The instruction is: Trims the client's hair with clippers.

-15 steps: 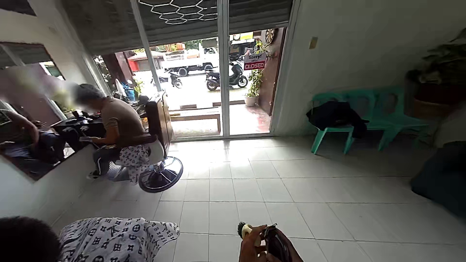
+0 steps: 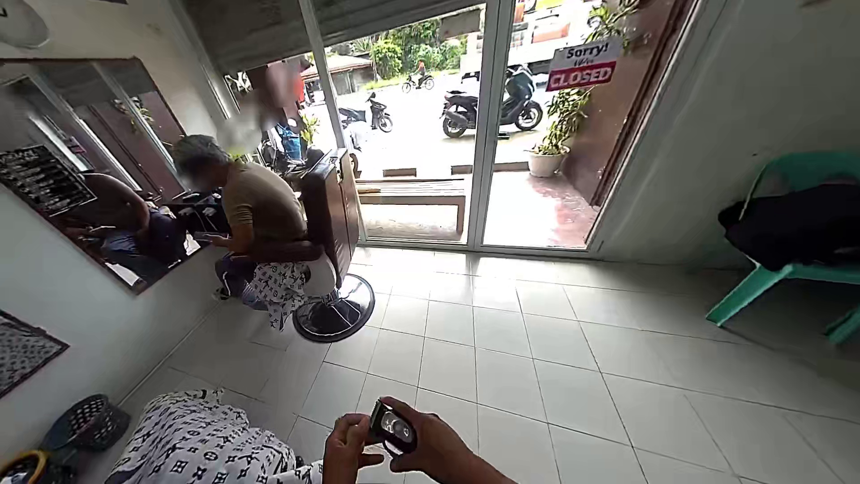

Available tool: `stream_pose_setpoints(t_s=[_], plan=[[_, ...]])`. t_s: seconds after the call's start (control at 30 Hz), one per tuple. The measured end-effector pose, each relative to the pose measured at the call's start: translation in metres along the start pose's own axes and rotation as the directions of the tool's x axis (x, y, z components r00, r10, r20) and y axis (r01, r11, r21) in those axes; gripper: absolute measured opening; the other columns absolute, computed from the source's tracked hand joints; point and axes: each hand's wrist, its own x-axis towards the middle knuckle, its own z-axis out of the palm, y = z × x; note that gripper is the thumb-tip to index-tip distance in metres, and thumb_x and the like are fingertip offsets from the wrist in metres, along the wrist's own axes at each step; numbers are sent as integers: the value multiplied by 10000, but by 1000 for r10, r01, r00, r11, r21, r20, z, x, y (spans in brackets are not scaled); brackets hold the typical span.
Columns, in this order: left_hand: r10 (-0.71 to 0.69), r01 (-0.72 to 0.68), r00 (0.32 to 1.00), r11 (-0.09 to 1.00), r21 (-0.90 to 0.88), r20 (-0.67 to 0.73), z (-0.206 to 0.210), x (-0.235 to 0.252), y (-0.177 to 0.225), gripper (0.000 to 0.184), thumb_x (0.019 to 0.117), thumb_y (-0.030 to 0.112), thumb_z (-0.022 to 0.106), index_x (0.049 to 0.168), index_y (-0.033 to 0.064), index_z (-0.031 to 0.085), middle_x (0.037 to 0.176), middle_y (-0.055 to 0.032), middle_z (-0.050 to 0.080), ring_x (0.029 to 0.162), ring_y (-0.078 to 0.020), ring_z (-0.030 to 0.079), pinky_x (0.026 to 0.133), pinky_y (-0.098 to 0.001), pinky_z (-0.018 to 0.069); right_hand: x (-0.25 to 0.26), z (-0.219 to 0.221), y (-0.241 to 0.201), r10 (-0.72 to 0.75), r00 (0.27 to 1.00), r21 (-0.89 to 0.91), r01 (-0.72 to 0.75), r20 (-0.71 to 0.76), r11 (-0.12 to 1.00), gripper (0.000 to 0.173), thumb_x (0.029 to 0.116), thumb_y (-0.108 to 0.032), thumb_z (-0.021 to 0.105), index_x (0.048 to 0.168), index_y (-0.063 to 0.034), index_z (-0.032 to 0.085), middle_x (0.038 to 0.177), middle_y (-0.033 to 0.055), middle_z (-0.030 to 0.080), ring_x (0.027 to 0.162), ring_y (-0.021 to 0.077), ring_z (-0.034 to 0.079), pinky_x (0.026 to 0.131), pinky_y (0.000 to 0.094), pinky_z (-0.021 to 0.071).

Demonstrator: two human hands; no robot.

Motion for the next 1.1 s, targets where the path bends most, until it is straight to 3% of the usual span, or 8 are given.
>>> stream_pose_setpoints(t_s=[0.23,0.5,0.57,0.67,0.77,0.97,1.03,1.1], plan=[[15,0,963,999,53,-270,9,70,46,278,1073,142,515,1232,-66,609,1067,-158,703,879,-197,722,753,-389,620,112,-58,-26,-59,980,-146,88,191,985,894,841,-342,834,1594,-236,364,1258,162,687,1113,345,677,974,583,516],[18,-155,772,975,-160,-636,12,129,64,231,1088,133,474,1171,-18,628,1010,-105,703,826,-173,711,661,-339,606,240,-96,-44,-274,812,-113,381,515,918,890,856,-386,816,1599,-212,356,1280,145,677,1141,284,666,1009,506,511],[-3,-170,768,964,-207,-641,13,135,66,328,1111,184,373,1251,-6,601,1086,-104,691,871,-183,713,683,-346,609,262,-101,-42,-280,767,-44,372,577,927,919,838,-353,837,1598,-192,345,1258,157,678,1048,260,695,929,468,557],[24,-169,683,978,-126,-730,10,121,63,383,1103,239,389,1377,20,544,1213,-110,688,943,-204,727,714,-371,618,284,-86,-49,-183,698,123,135,693,983,903,814,-196,855,1559,-123,350,1133,161,655,687,209,687,611,377,618],[78,-139,449,990,16,-890,-8,84,53,368,1054,226,552,1365,31,565,1214,-87,697,916,-173,727,675,-332,615,299,-62,-58,-93,621,191,-94,779,977,787,838,-50,778,1503,-63,356,929,158,650,553,220,643,517,376,600],[255,-33,-339,959,282,-906,-98,-39,52,288,1005,132,612,1249,-22,604,1014,-85,725,663,-68,618,551,-228,492,340,8,-72,-277,351,372,-238,894,897,741,737,-46,749,1361,-39,348,794,70,642,577,182,654,549,335,597],[287,21,-475,949,315,-832,-133,-71,62,395,978,169,674,1317,2,558,1108,-102,680,777,-103,635,643,-279,533,351,34,-84,-337,285,417,-301,897,857,724,720,-70,814,1301,-25,384,821,77,672,646,191,683,620,343,608],[356,80,-506,926,368,-786,-164,-94,74,673,915,204,762,1474,20,435,1414,-168,545,1139,-225,625,890,-405,567,357,55,-107,-309,249,372,-269,918,888,737,711,-90,822,1303,-28,389,836,65,669,646,171,675,603,322,601]])
